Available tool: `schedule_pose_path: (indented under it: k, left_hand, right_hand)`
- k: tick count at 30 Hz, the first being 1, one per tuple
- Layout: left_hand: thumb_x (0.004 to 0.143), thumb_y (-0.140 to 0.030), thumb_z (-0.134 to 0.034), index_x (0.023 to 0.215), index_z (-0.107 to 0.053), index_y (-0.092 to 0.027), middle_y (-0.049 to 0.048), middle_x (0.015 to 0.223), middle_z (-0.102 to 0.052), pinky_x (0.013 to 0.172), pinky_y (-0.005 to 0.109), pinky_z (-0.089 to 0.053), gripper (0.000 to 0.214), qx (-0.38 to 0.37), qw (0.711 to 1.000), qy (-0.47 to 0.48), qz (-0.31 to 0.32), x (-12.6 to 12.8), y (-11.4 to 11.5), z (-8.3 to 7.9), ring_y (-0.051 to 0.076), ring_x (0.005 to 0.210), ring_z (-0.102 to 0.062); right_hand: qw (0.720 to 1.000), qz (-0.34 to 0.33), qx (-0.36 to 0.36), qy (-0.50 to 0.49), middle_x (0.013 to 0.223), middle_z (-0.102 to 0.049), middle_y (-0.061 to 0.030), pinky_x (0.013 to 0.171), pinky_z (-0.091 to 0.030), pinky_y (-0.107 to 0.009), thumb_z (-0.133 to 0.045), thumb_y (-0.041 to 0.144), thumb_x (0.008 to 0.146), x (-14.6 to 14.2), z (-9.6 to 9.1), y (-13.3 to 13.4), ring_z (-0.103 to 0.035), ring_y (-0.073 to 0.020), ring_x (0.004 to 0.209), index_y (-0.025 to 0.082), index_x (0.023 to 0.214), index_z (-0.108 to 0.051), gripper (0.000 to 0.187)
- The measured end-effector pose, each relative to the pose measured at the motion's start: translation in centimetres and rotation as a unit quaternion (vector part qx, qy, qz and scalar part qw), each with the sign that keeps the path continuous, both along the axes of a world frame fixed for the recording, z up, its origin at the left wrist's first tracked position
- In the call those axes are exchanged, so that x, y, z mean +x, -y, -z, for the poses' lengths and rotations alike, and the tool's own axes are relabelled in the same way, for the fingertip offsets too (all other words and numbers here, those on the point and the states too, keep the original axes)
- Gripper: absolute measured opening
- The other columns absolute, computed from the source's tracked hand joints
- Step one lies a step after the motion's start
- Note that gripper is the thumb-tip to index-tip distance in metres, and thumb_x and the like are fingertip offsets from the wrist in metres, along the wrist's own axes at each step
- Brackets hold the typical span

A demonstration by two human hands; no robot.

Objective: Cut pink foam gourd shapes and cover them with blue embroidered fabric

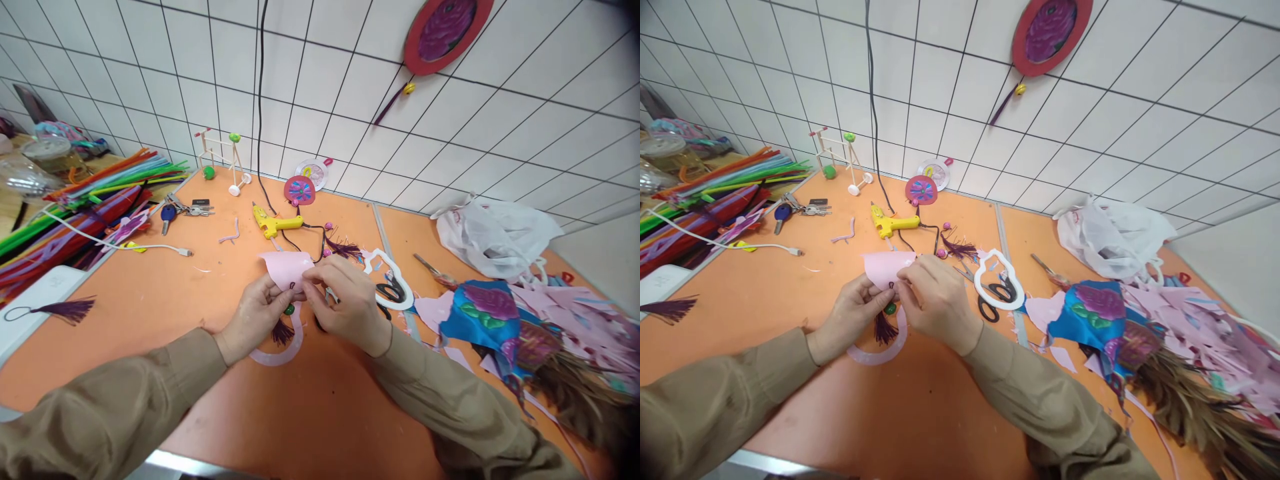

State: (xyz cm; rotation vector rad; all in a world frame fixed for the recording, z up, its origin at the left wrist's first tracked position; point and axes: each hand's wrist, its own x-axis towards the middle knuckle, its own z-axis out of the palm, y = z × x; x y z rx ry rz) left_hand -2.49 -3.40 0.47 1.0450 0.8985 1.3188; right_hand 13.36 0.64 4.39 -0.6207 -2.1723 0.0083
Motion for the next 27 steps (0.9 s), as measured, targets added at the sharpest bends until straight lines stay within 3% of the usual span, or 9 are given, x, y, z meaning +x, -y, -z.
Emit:
schedule_pose_path:
  k: [7,12,15,18,21,24,27]
  left_hand:
    - [0.082,-0.041,-0.075,0.099,-0.070,-0.019,0.0063,0.094,-0.078,0.084,0.033,-0.057,0.029,0.000,1.000,0.012,0.003,-0.2,-0.1,0.6,0.020,0.085,-0.073]
    - [0.079,-0.044,-0.077,0.098,-0.069,-0.017,0.0074,0.093,-0.078,0.086,0.037,-0.057,0.033,-0.003,1.000,0.014,0.007,-0.2,-0.2,0.5,0.022,0.086,-0.074]
    - [0.076,-0.047,-0.079,0.097,-0.068,-0.016,0.0068,0.087,-0.078,0.087,0.038,-0.057,0.039,-0.010,1.000,0.017,0.007,-0.1,-0.2,0.2,0.021,0.081,-0.074]
    - [0.076,-0.048,-0.078,0.094,-0.069,-0.016,0.0062,0.083,-0.077,0.079,0.034,-0.057,0.038,-0.009,1.000,0.003,0.001,-0.2,-0.2,0.0,0.020,0.077,-0.072]
    - [0.078,-0.045,-0.077,0.096,-0.070,-0.016,0.0063,0.084,-0.076,0.072,0.031,-0.056,0.036,-0.005,1.000,-0.008,-0.007,-0.2,-0.1,0.2,0.018,0.075,-0.070]
    - [0.080,-0.043,-0.076,0.095,-0.071,-0.015,0.0061,0.083,-0.075,0.071,0.030,-0.055,0.032,0.005,1.000,-0.018,-0.001,-0.2,-0.1,0.6,0.018,0.074,-0.069]
    - [0.082,-0.044,-0.074,0.095,-0.071,-0.015,0.0071,0.084,-0.076,0.075,0.032,-0.057,0.032,0.009,0.999,-0.025,0.018,-0.3,0.0,0.7,0.019,0.076,-0.071]
  right_hand:
    - [0.993,-0.074,0.094,0.011,0.073,-0.063,-0.0052,0.057,-0.043,-0.031,-0.052,0.002,0.084,0.2,0.3,-0.5,-0.053,-0.0169,0.064,0.018,0.098,-0.066,0.025]
    - [0.994,-0.069,0.081,0.006,0.074,-0.063,-0.0059,0.057,-0.044,-0.032,-0.055,0.005,0.087,0.3,1.0,-1.3,-0.053,-0.0178,0.066,0.017,0.097,-0.069,0.021]
    - [0.998,-0.044,0.025,-0.035,0.082,-0.063,-0.0058,0.063,-0.049,-0.033,-0.058,0.008,0.089,0.3,1.2,-1.3,-0.058,-0.0185,0.073,0.020,0.106,-0.069,0.023]
    - [0.996,-0.016,-0.048,-0.077,0.111,-0.063,-0.0122,0.086,-0.054,-0.043,-0.065,0.021,0.089,0.0,1.4,-0.9,-0.062,-0.0265,0.103,0.023,0.127,-0.063,0.038]
    - [0.985,-0.008,-0.146,-0.086,0.142,-0.051,-0.0182,0.104,-0.047,-0.055,-0.068,0.037,0.088,-0.4,2.0,-0.8,-0.048,-0.0350,0.133,0.022,0.146,-0.045,0.064]
    - [0.964,-0.005,-0.247,-0.101,0.153,-0.042,-0.0179,0.108,-0.044,-0.058,-0.069,0.044,0.086,-0.7,2.7,-1.1,-0.039,-0.0363,0.142,0.022,0.153,-0.034,0.078]
    - [0.931,-0.017,-0.337,-0.139,0.157,-0.038,-0.0163,0.110,-0.041,-0.058,-0.073,0.048,0.081,-0.7,2.8,-1.4,-0.035,-0.0369,0.145,0.023,0.152,-0.036,0.084]
